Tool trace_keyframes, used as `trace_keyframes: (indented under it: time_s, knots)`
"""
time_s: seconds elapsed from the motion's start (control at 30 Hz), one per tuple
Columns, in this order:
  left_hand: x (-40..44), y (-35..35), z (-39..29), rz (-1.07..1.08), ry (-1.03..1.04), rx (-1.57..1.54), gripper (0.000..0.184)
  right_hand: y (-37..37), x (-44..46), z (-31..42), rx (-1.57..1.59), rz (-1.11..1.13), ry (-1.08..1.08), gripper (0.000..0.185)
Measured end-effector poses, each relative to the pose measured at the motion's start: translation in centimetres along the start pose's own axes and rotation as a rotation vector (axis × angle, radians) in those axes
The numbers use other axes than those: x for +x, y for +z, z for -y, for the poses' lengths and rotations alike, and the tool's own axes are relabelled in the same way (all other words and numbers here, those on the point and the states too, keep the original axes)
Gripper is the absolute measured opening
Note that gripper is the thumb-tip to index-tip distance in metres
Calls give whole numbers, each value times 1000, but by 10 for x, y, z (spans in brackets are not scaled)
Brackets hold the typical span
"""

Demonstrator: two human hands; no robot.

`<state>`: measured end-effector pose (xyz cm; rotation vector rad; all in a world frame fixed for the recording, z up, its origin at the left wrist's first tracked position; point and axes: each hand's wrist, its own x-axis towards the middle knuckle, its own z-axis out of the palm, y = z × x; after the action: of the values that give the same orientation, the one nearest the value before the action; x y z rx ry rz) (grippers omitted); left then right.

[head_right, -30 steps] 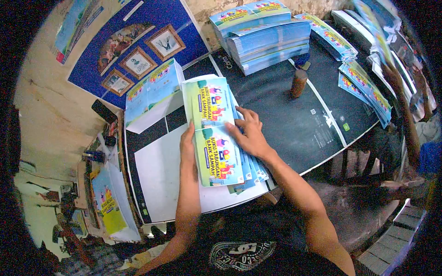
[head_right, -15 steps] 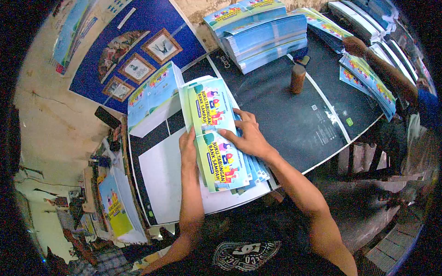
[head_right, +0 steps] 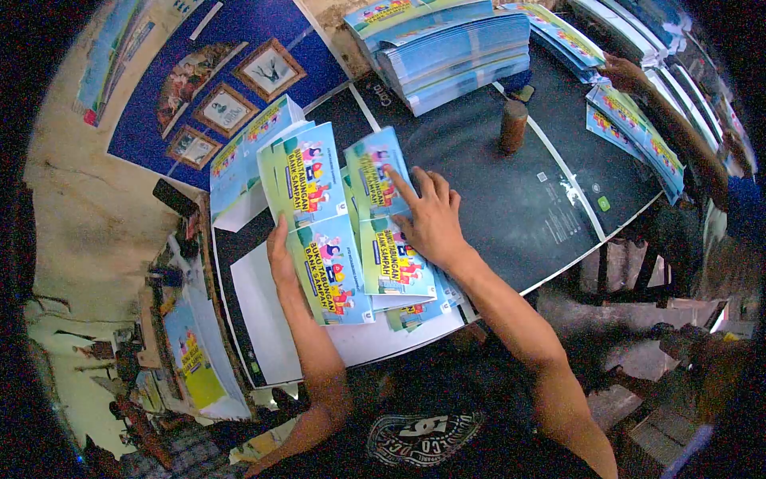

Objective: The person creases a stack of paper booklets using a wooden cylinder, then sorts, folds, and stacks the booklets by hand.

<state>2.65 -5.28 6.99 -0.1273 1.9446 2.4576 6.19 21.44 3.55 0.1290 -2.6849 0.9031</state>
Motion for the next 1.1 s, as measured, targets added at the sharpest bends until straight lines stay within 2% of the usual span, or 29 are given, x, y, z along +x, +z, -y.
trace_keyframes:
  time_s: [0.07, 0.17, 0.2, 0.23, 0.33, 0.4, 0.47, 0.5, 0.53, 0.57, 0.6, 0.67, 0.77, 0.87, 0.9, 1.0, 1.1]
  knots:
    - [-1, -5, -1, 28, -9, 55, 49, 4, -2, -2, -55, 38, -67, 61]
    - [-10, -14, -19, 42, -20, -212, 51, 13, -5, -7, -142, 88, -108, 45]
    - [-16, -12, -27, 52, -20, -298, 53, 14, -6, -6, -154, 94, -114, 45]
    - [-20, -11, -32, -19, -18, -298, 57, 17, -7, -5, -166, 101, -123, 45]
    - [-15, -12, -26, -1, 60, -290, 56, 22, -8, 3, -156, 136, -145, 47]
    - [-11, -5, -15, 2, 56, -106, 50, 19, -8, 9, -140, 166, -169, 49]
    - [-4, 2, -2, -6, 22, 158, 47, 27, -8, 4, -89, 119, -162, 41]
    - [-2, 10, 17, -78, -5, 127, 42, 29, -6, -1, -93, 130, -159, 38]
    - [-1, 19, 28, -29, -15, 145, 43, 30, -5, -6, -98, 142, -158, 36]
    - [0, 27, 37, 19, -24, 164, 43, 34, -4, -11, -26, 94, -151, 30]
    - [-1, 33, 42, 70, -33, 184, 44, 28, -4, -10, 74, 92, -125, 34]
    - [-2, 43, 48, 27, -55, 89, 44, 27, -1, -18, 240, 20, -77, 37]
    - [-13, 68, 48, -20, -52, -17, 45, 1, 12, -12, 1017, 122, 398, 50]
    - [-14, 72, 52, -18, -5, -55, 47, 0, 13, -9, 1276, 241, 466, 63]
    - [-14, 71, 53, -9, 12, -55, 47, 1, 13, -15, 1076, 335, 389, 65]
    - [-17, 69, 50, 53, -150, -142, 51, 11, 9, -11, 530, 228, 204, 66]
    - [-21, 77, 43, 23, -206, -155, 58, 3, 5, -4, 499, 228, 205, 63]
